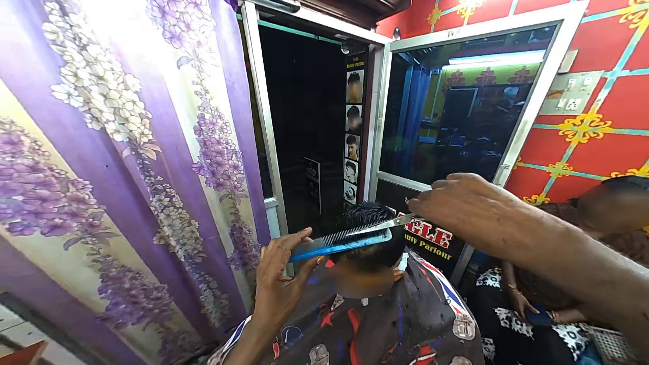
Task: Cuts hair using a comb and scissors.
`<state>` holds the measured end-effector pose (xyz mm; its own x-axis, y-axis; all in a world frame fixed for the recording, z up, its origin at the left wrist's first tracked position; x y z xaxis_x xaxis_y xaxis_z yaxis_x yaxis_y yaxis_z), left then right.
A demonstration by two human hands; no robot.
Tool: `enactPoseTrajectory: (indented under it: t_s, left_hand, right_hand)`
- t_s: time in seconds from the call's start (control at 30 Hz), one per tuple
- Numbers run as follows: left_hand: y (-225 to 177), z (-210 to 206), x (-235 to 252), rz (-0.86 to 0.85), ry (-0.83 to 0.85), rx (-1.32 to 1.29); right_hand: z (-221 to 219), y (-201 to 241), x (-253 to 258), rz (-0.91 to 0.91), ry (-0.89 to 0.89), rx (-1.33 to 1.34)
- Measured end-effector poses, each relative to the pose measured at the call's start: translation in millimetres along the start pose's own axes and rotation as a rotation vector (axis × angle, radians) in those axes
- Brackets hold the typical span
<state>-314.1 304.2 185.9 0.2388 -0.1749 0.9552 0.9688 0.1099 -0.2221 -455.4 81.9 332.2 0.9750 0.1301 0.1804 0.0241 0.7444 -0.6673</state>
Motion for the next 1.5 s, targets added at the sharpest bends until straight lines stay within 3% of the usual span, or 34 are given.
enactPoseTrajectory:
  t_s: [0.17,0.3,0.43,0.53,0.63,0.9,1.07,1.13,1.3,1.4,1.5]
  left_hand:
    - [-1,1,2,0.043,0.035,-0.02]
    - [-4,1,3,0.076,0.028,-0.042]
    - [-17,1,-13,-0.055,0.019,-0.069]
    - [-33,-13,-31,-0.24,0.213,0.036]
    - [-28,-23,-28,-0.232,0.235,0.084]
    - [-23,-29,23,-0.116,0.132,0.105]
    - [-20,-29,38,-0.127,0.097,0.157]
    - [-22,-27,40,-0.145,0.074,0.159]
    - [-28,-22,35,-0.171,0.037,0.169]
    - [-32,-17,36,-0.092,0.005,0.235]
    - [-16,-18,35,0.201,0.15,0.127]
  right_hand:
    - [1,15,5,0.016,0.05,0.03]
    - [3,27,5,0.079,-0.094,-0.018]
    - [-1,-7,-10,-0.044,-0.162,0.115]
    - [-13,-34,-23,-0.174,-0.386,0.139]
    - [-38,-48,-36,-0.207,-0.468,0.161]
    - [-74,-59,-41,-0.099,-0.244,0.241]
    - [-81,-48,-26,-0.081,0.036,0.23]
    - [-75,-39,-17,-0.06,0.042,0.227]
    - [-49,-23,-10,0.019,-0.155,0.163]
    - [-47,-37,-17,-0.051,-0.14,0.206]
    - [-55,-54,-26,-0.185,-0.265,0.268]
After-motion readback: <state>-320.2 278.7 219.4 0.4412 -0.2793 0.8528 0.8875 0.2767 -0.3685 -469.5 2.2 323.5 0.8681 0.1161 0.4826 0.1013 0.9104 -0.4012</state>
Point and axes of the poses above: each hand's wrist, its own x-axis towards the middle knuckle, its own z-axis out of the back of the hand, y = z × x, the point moved 6 cm from there along x, towards the middle knuckle, and after that the axes turned 6 degrees about -z, right-handed, at the moved point
